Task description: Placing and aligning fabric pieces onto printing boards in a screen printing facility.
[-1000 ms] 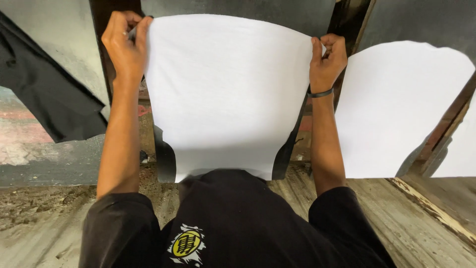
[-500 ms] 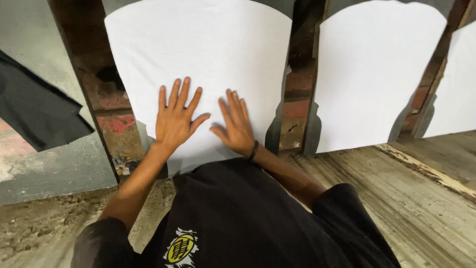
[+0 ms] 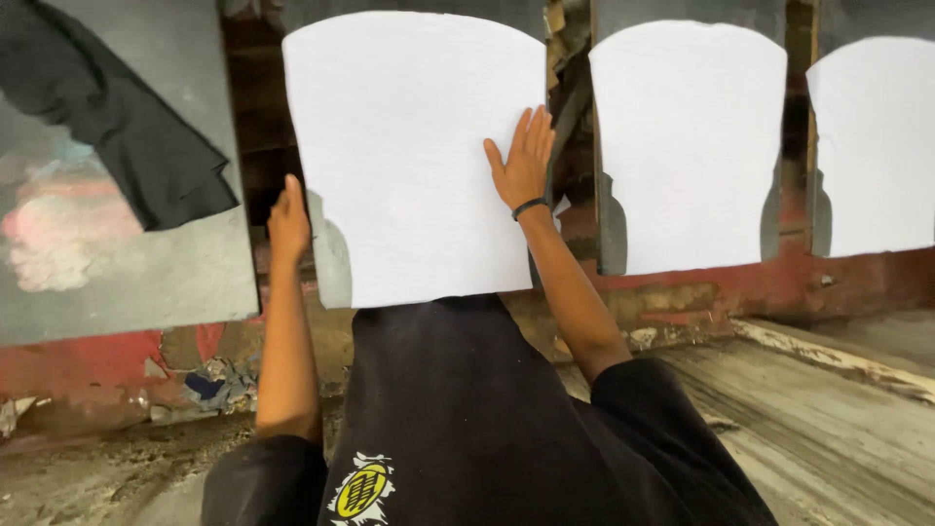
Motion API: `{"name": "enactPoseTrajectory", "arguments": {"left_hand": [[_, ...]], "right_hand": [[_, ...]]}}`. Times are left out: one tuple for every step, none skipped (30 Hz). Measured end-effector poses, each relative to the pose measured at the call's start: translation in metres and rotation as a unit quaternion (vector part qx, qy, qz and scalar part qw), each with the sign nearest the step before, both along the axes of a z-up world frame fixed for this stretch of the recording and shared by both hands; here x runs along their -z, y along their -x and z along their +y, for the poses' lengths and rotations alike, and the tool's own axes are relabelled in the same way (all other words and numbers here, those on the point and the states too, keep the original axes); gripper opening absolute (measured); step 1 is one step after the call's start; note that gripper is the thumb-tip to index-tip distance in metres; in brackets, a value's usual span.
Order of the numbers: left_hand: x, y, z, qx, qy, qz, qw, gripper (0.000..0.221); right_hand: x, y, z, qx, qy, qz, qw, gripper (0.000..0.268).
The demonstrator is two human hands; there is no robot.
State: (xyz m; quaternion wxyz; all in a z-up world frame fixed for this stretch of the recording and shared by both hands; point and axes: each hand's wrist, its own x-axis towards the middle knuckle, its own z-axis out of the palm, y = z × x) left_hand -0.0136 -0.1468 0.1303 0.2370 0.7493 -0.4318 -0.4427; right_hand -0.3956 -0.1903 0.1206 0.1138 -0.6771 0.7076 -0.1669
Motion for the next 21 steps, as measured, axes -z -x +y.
{"name": "enactPoseTrajectory", "arguments": {"left_hand": [[0.013, -0.003, 0.034, -0.045, -0.011, 0.032, 0.998, 0.104], [0.028, -0.006, 0.066, -0.089, -0.021, 0.064, 0.994, 0.104], [0.034, -0.008, 0.110, -0.109, -0.014, 0.060, 0.992, 0.104], [0.042, -0.008, 0.152, -0.115, -0.095, 0.054, 0.987, 0.109], [0.051, -0.001, 0.190, -0.115, -0.175, 0.053, 0.976, 0.115], [0.084, -0.007, 0.239, -0.130, -0.168, 0.056, 0.975, 0.115], [0.116, -0.007, 0.285, -0.114, -0.207, 0.085, 0.968, 0.114], [0.147, -0.004, 0.325, -0.097, -0.245, 0.114, 0.958, 0.113], [0.144, -0.004, 0.353, -0.106, -0.240, 0.117, 0.958, 0.113], [0.141, -0.003, 0.381, -0.101, -0.273, 0.119, 0.949, 0.104], [0.137, -0.002, 0.412, -0.099, -0.309, 0.119, 0.938, 0.096], [0.145, -0.005, 0.422, -0.110, -0.305, 0.122, 0.938, 0.096], [0.152, -0.014, 0.434, -0.160, -0.297, 0.141, 0.931, 0.096], [0.159, -0.023, 0.446, -0.208, -0.287, 0.160, 0.921, 0.097], [0.153, -0.042, 0.442, -0.219, -0.280, 0.159, 0.921, 0.097], [0.146, -0.061, 0.438, -0.289, -0.224, 0.198, 0.909, 0.084], [0.141, -0.076, 0.432, -0.353, -0.168, 0.237, 0.889, 0.072], [0.151, -0.096, 0.421, -0.359, -0.161, 0.239, 0.888, 0.072], [0.161, -0.113, 0.409, -0.371, -0.097, 0.224, 0.896, 0.063], [0.171, -0.130, 0.395, -0.382, -0.032, 0.207, 0.900, 0.054], [0.135, -0.143, 0.369, -0.388, -0.026, 0.210, 0.897, 0.054]], "right_hand": [[-0.001, -0.013, 0.011, -0.009, -0.002, -0.016, 1.000, 0.086], [-0.002, -0.027, 0.021, -0.019, -0.005, -0.031, 0.999, 0.089], [0.001, -0.056, 0.049, -0.040, 0.000, -0.036, 0.999, 0.089], [0.004, -0.083, 0.077, -0.123, 0.017, 0.015, 0.992, 0.089], [0.005, -0.103, 0.105, -0.199, 0.036, 0.069, 0.977, 0.090], [-0.001, -0.134, 0.139, -0.214, 0.043, 0.069, 0.973, 0.090], [-0.005, -0.160, 0.175, -0.307, 0.036, 0.014, 0.951, 0.095], [-0.009, -0.184, 0.211, -0.398, 0.026, -0.039, 0.916, 0.100], [0.012, -0.194, 0.237, -0.407, 0.030, -0.037, 0.912, 0.100], [0.033, -0.204, 0.262, -0.485, -0.117, -0.164, 0.851, 0.076], [0.055, -0.215, 0.289, -0.541, -0.262, -0.281, 0.748, 0.055], [0.055, -0.220, 0.288, -0.551, -0.264, -0.278, 0.741, 0.055], [0.055, -0.231, 0.290, -0.540, -0.243, -0.223, 0.774, 0.046], [0.055, -0.242, 0.291, -0.527, -0.219, -0.167, 0.804, 0.042], [0.045, -0.254, 0.276, -0.537, -0.214, -0.167, 0.799, 0.042], [0.035, -0.267, 0.260, -0.485, -0.266, -0.227, 0.802, 0.037], [0.026, -0.275, 0.244, -0.425, -0.316, -0.282, 0.799, 0.039], [0.025, -0.293, 0.221, -0.433, -0.314, -0.279, 0.797, 0.039], [0.022, -0.309, 0.195, -0.389, -0.254, -0.285, 0.839, 0.035], [0.020, -0.326, 0.169, -0.341, -0.191, -0.291, 0.873, 0.031], [0.019, -0.340, 0.140, -0.349, -0.189, -0.287, 0.872, 0.031]]}}
